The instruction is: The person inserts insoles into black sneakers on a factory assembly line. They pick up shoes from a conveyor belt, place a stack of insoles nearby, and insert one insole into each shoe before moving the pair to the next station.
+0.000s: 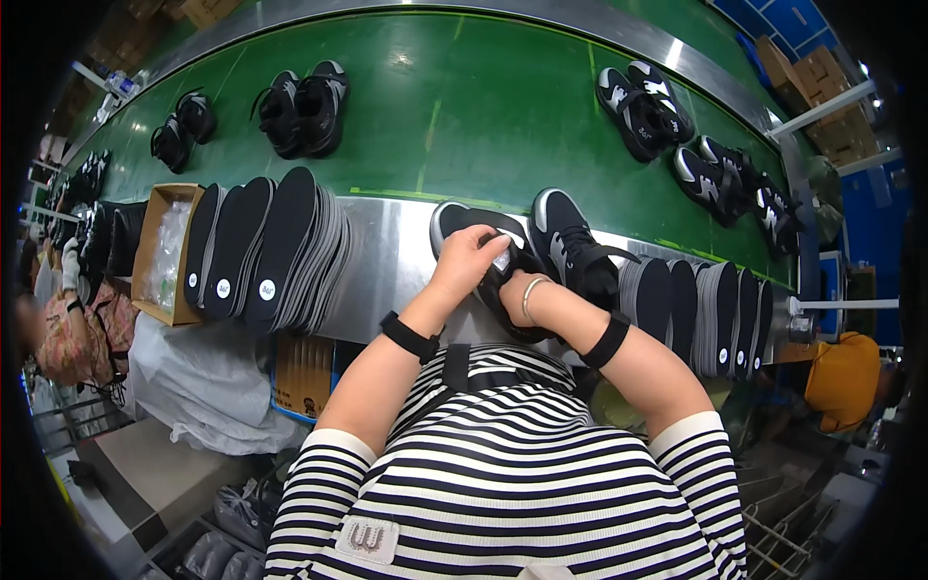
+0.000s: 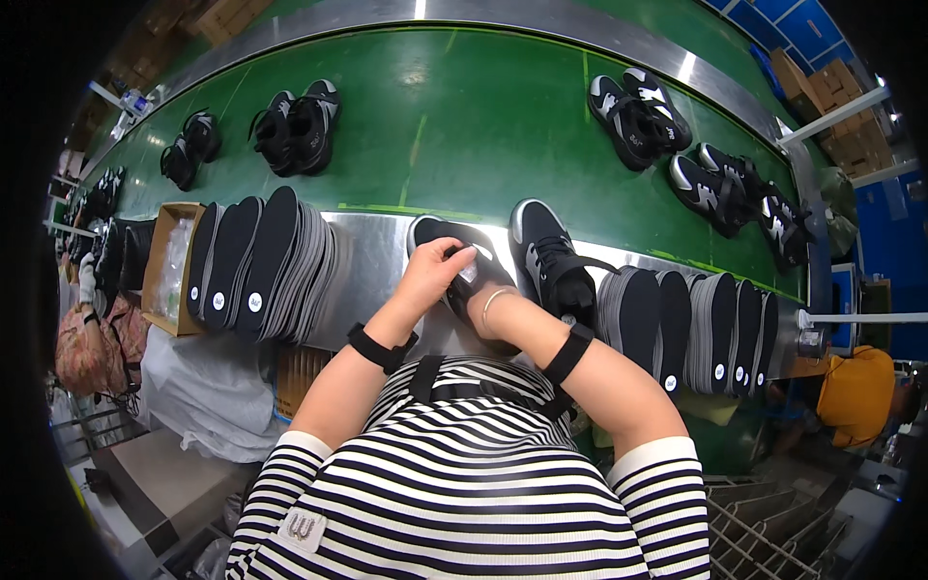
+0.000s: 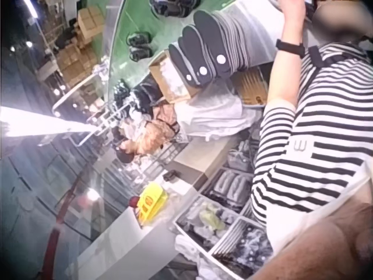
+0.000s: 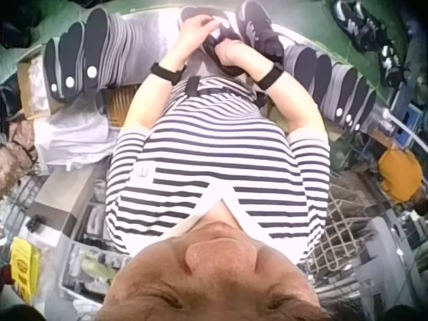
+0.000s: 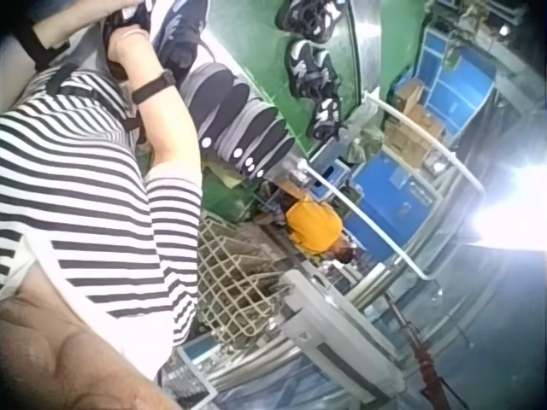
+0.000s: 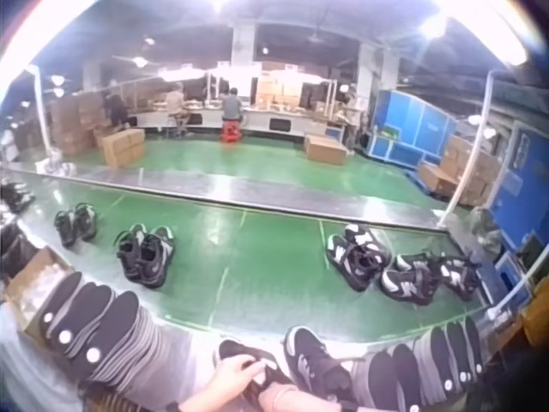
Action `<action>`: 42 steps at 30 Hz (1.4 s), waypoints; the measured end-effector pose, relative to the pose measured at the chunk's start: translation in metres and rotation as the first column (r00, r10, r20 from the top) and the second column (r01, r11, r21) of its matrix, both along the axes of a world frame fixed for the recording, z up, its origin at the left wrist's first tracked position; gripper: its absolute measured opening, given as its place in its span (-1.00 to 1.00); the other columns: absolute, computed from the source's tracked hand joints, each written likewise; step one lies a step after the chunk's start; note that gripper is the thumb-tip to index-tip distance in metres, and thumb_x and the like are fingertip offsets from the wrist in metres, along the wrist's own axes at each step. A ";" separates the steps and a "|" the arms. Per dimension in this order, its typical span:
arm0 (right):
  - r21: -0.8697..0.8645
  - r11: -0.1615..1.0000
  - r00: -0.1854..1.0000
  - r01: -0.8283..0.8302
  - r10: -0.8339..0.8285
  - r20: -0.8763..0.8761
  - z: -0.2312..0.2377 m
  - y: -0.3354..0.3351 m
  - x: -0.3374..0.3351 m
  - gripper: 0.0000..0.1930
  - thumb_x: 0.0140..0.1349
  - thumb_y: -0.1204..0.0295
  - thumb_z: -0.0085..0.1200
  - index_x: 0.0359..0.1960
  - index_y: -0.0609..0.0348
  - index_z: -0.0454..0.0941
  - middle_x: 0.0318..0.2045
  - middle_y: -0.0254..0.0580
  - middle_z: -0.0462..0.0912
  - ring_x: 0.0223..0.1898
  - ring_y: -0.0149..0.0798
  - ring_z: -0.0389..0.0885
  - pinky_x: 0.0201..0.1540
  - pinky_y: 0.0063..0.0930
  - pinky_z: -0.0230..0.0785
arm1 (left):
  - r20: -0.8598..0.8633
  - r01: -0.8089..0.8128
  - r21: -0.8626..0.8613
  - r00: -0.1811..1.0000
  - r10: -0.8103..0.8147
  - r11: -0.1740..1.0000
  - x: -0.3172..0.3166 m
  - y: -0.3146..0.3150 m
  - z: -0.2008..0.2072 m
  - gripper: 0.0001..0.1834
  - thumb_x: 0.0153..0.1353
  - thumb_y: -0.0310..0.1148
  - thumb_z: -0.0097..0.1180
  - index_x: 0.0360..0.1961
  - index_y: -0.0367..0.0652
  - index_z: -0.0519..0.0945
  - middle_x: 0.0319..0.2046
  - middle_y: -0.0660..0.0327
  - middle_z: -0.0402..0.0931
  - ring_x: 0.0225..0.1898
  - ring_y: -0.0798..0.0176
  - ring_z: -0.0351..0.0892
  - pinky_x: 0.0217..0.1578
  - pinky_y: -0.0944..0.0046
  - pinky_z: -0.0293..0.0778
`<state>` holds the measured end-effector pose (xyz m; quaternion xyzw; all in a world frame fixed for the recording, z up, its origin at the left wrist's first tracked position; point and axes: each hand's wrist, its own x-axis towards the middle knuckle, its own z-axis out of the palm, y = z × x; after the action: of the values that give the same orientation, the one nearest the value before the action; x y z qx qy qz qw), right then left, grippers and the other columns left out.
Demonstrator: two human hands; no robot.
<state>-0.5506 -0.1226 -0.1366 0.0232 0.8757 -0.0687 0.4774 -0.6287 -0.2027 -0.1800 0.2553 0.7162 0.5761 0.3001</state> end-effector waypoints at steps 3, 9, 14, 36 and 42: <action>0.155 0.981 0.985 0.117 -0.095 -0.142 -0.006 -0.011 0.008 -0.78 -0.13 0.45 0.07 -0.36 0.15 0.57 -0.21 0.00 0.51 -0.12 -0.17 0.48 -0.21 -0.41 0.40 | -0.013 0.013 -0.060 1.000 -0.014 0.998 0.000 0.000 0.005 -0.67 -0.04 -0.22 0.08 -0.43 -0.34 0.52 -0.69 0.11 0.45 -0.65 0.31 0.40 -0.57 0.35 0.30; 0.184 0.983 0.991 -0.020 0.044 -0.127 0.005 -0.011 0.005 -0.81 -0.08 0.46 0.03 -0.38 0.06 0.59 -0.35 -0.21 0.59 -0.25 -0.26 0.55 -0.29 -0.51 0.40 | -0.075 0.008 -0.052 0.997 -0.012 0.999 -0.001 -0.003 0.006 -0.66 -0.04 -0.21 0.09 -0.43 -0.35 0.52 -0.69 0.11 0.45 -0.65 0.31 0.41 -0.58 0.34 0.30; 0.038 0.999 0.999 -0.004 0.006 -0.038 0.033 -0.005 0.016 -0.78 -0.04 0.41 -0.08 -0.36 0.13 0.56 -0.32 -0.09 0.57 -0.21 -0.20 0.53 -0.06 -0.20 0.19 | -0.059 -0.012 -0.033 0.998 0.010 0.999 0.001 -0.006 0.009 -0.67 -0.03 -0.22 0.09 -0.42 -0.35 0.52 -0.70 0.11 0.45 -0.66 0.32 0.41 -0.59 0.35 0.30; -0.742 -0.156 0.127 0.652 -0.942 0.310 -0.021 0.017 0.039 -0.82 0.06 0.37 0.00 -0.45 0.25 0.49 -0.53 -0.26 0.52 -0.48 -0.47 0.44 -0.42 -0.62 0.25 | 0.190 0.140 0.002 0.972 -0.138 0.990 -0.003 -0.012 0.010 -0.72 0.11 -0.27 -0.06 -0.36 -0.32 0.49 -0.57 0.27 0.46 -0.55 0.48 0.35 -0.52 0.45 0.28; -0.907 -0.179 0.287 0.382 -0.910 0.300 0.028 0.009 0.070 -0.83 0.08 0.41 -0.02 -0.49 0.29 0.49 -0.58 -0.32 0.49 -0.48 -0.49 0.41 -0.33 -0.64 0.24 | -0.194 0.049 -0.082 0.979 -0.064 0.995 -0.007 -0.017 0.035 -0.72 0.06 -0.30 -0.06 -0.36 -0.34 0.49 -0.51 0.03 0.49 -0.47 0.12 0.48 -0.44 0.28 0.37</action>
<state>-0.4806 -0.1137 -0.1088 0.2160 0.5856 -0.7800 0.0442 -0.6355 -0.2200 -0.1452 0.3193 0.7563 0.5115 0.2539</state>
